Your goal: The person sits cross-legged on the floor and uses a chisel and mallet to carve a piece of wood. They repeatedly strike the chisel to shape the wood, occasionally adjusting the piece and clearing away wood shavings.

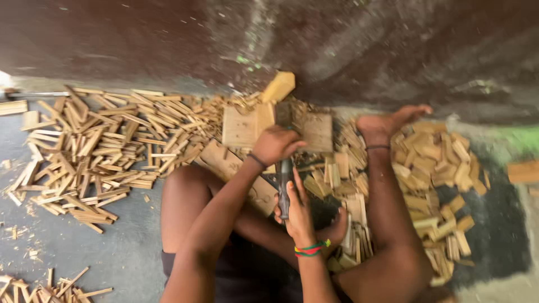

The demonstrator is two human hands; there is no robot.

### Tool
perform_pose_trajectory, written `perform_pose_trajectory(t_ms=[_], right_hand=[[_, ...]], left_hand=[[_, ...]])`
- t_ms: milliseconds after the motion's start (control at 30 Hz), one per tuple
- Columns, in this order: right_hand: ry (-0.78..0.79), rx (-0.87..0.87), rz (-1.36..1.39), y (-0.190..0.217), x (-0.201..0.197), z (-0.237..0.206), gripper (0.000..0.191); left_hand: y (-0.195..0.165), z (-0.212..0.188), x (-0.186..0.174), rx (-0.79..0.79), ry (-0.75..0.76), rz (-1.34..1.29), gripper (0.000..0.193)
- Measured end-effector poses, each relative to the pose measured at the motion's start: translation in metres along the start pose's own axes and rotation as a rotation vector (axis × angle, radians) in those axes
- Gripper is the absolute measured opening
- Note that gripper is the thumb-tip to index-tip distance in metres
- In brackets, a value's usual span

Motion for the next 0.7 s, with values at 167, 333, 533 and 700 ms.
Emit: perform_pose_trajectory(t_ms=[167,333,533,700], right_hand=[[-0.058,-0.103,0.131,0.013,-0.035,-0.016,0.066],[-0.201,-0.055,0.071,0.013,-0.074,-0.026,0.066],[-0.268,0.000,-0.041,-0.020,-0.086,-0.031,0.066],[-0.250,0.004,-0.061,-0.034,-0.087,-0.027,0.069]], left_hand=[[-0.001,-0.045,-0.038,-0.098,-0.126,0.089,0.039],[0.033,-0.052,-0.042,-0.333,-0.033,0.395,0.066],[0.051,-0.044,-0.036,-0.321,0.065,0.305,0.065],[0.052,-0.046,-0.044,-0.352,-0.014,0.246,0.074]])
Point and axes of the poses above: each hand's wrist, its own z-axis towards the middle knuckle, its own x-axis out of the palm, y = z × x, the point moved 8 cm from there along z, towards the middle knuckle
